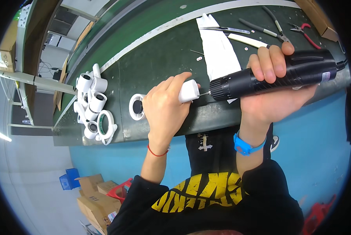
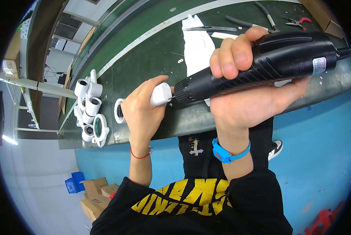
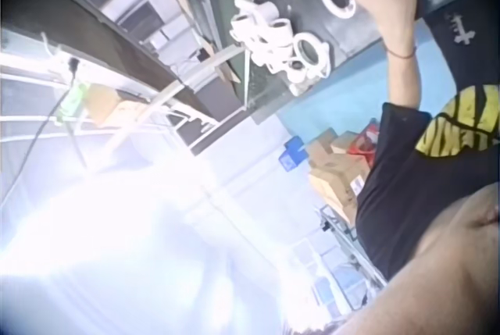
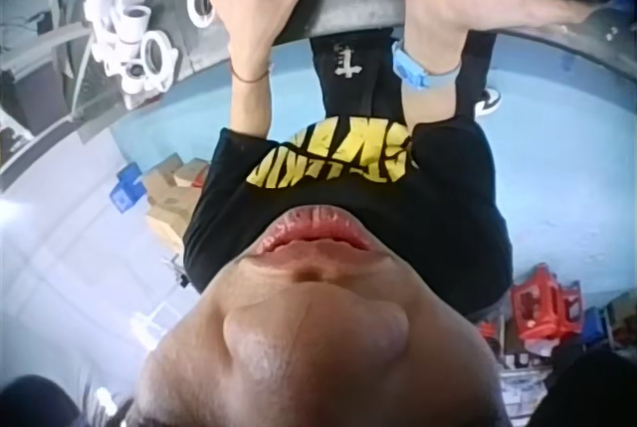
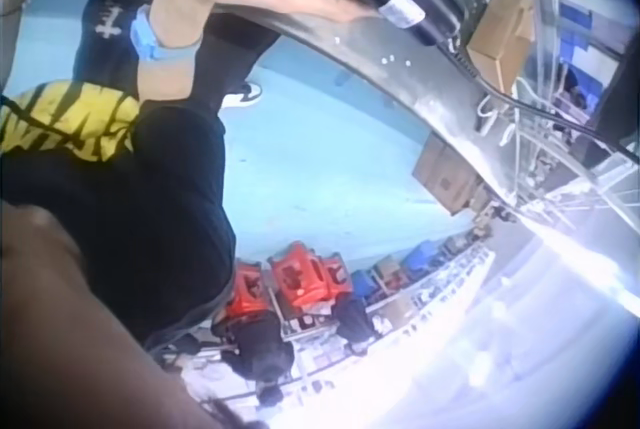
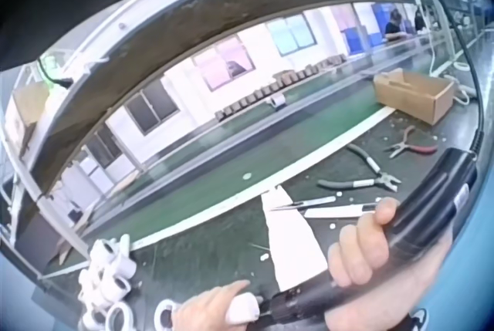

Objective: Assemble internal components and casing of small portable electronic fans at a factory workstation.

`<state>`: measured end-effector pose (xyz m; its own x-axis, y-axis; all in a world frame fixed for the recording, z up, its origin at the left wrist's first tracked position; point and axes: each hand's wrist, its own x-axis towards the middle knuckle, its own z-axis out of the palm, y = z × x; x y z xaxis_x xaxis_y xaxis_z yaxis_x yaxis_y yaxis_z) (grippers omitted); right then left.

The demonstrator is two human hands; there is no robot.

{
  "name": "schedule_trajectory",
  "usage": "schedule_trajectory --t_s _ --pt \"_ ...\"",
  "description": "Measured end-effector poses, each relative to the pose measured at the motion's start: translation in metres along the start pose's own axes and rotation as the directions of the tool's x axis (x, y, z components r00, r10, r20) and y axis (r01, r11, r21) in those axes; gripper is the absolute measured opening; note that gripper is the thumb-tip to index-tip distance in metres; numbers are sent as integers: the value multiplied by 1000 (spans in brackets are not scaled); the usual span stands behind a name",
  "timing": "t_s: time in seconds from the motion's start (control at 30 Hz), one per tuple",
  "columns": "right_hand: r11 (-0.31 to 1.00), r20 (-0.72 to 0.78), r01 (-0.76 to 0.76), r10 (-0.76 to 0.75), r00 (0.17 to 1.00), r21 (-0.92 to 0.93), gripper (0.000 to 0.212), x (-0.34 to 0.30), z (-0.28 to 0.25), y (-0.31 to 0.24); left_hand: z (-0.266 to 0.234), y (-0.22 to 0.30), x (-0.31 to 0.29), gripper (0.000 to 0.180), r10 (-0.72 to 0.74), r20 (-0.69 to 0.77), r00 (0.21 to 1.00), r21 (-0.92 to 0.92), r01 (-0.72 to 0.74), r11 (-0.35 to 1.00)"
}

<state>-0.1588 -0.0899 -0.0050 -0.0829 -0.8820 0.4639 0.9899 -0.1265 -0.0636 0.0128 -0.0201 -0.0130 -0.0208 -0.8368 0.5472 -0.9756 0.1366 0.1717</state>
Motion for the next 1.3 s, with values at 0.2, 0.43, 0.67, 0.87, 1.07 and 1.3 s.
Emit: schedule_trajectory --t_s 0.2,0.43,0.67,0.87,1.07,1.3 --pt "1000 55 -18 17 998 8 47 5 -6 0 0 2 0 24 -20 -38 999 -9 19 1000" --pt "996 73 -60 55 996 63 42 10 -8 -3 0 4 1 22 1 -79 997 -65 -6 998" --pt "981 113 -99 81 990 165 39 13 -12 -7 -5 6 1 19 -20 -68 997 -158 9 987" --pt "999 17 1 -2 1000 45 51 10 -9 -3 -12 -1 5 21 -94 31 995 -96 97 991" --pt "995 -213 65 -79 974 -71 82 11 -3 0 -11 8 10 19 -5 55 998 -221 17 975" --pt "994 -246 37 -62 967 -106 84 10 -1 -2 -5 9 11 21 21 120 993 -183 1 983"
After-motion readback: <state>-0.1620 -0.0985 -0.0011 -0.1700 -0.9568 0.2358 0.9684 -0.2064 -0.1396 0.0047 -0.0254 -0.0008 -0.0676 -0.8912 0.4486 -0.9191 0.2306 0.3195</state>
